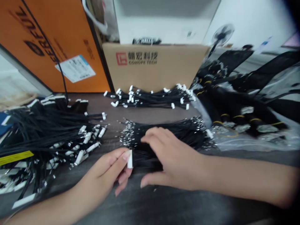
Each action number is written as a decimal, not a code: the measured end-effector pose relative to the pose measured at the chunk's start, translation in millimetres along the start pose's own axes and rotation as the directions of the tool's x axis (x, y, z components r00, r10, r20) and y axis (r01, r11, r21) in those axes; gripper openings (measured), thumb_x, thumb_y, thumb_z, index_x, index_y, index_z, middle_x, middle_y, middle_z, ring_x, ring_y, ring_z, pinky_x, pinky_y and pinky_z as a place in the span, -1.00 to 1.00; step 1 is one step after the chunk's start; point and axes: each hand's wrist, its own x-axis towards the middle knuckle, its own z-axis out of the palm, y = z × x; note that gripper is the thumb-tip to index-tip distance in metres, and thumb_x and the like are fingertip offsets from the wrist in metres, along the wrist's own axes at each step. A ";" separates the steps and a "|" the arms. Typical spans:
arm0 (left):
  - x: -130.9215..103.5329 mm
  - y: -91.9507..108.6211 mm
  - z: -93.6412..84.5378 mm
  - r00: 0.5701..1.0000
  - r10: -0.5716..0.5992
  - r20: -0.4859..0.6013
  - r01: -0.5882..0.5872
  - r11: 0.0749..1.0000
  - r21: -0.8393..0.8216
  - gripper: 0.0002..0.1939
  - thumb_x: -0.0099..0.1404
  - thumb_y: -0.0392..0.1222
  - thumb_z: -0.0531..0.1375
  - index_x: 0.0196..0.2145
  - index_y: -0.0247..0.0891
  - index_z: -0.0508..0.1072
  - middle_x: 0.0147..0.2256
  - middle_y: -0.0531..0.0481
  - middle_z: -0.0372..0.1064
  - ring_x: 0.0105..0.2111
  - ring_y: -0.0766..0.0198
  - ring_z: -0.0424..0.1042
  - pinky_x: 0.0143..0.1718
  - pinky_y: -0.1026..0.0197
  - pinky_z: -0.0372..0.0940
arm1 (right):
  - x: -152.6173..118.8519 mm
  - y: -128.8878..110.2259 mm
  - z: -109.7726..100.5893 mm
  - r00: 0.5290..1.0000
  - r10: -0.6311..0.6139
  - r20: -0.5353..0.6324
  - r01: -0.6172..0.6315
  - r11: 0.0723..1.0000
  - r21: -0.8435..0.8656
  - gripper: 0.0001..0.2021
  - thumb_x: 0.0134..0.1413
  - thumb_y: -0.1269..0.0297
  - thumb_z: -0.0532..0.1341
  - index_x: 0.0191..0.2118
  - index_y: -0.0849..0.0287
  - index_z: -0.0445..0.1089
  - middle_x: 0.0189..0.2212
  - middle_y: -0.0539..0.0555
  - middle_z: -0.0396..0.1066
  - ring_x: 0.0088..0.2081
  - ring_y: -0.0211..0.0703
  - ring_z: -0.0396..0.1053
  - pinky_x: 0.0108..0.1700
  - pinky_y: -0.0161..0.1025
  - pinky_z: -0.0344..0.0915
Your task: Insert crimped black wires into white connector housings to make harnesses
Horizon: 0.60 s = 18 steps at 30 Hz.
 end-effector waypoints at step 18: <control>131.5 27.3 99.8 0.879 0.393 0.272 -0.331 0.089 0.940 -0.54 0.53 -0.05 0.36 0.30 -0.19 0.49 0.33 -0.22 0.44 0.22 -0.16 0.53 0.20 -0.32 0.49 | -1.6 55.5 -66.7 0.800 0.385 -0.460 -0.080 0.829 0.554 -0.66 0.50 -0.02 0.28 -0.11 0.19 0.53 -0.19 0.06 0.56 -0.19 -0.15 0.55 -0.07 -0.08 0.55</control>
